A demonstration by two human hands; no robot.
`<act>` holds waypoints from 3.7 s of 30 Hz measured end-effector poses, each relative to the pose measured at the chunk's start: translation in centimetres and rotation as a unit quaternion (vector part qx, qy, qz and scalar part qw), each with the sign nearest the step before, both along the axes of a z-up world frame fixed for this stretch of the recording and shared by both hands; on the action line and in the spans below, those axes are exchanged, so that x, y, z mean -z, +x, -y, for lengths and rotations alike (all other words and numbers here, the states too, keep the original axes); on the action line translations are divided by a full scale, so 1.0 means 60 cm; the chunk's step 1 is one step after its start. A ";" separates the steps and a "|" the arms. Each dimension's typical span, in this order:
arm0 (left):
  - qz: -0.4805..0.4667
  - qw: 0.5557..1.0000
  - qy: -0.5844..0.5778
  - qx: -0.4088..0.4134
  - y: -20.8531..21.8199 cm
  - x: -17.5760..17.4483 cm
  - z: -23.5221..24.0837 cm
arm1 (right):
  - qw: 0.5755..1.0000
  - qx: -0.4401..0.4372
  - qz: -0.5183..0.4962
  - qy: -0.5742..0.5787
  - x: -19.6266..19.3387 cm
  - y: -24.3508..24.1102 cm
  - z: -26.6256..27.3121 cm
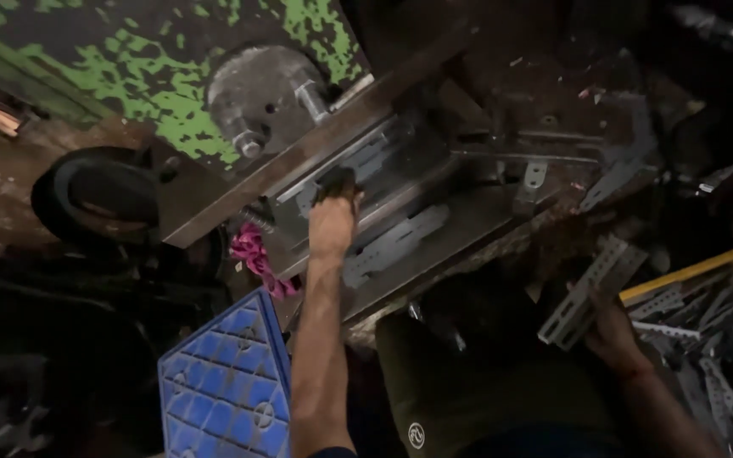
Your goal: Operating a stamping machine to process small metal plates.
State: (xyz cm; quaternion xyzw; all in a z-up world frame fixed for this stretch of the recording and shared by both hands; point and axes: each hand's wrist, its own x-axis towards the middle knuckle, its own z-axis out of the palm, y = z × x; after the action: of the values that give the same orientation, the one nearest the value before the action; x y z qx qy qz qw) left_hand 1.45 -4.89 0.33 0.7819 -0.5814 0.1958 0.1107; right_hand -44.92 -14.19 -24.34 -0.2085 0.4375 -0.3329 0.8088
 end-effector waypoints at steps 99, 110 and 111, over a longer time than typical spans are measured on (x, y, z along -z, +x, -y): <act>0.008 0.979 -0.144 0.147 -0.055 0.292 -0.104 | 0.404 -0.176 -0.279 -0.853 -0.427 0.354 0.078; -0.042 0.993 -0.075 0.081 -0.062 0.259 -0.139 | 0.290 -0.370 -0.275 -0.839 -0.472 0.542 0.070; -0.040 0.992 -0.076 0.088 -0.068 0.246 -0.149 | 0.293 -0.365 -0.281 -0.838 -0.457 0.505 0.069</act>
State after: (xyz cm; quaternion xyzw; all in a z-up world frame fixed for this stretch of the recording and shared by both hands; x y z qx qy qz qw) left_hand -2.60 4.06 -14.41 0.7242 -0.6267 0.1970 0.2097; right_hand -14.62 -18.35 3.09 -0.9921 -0.0001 -0.1101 0.0607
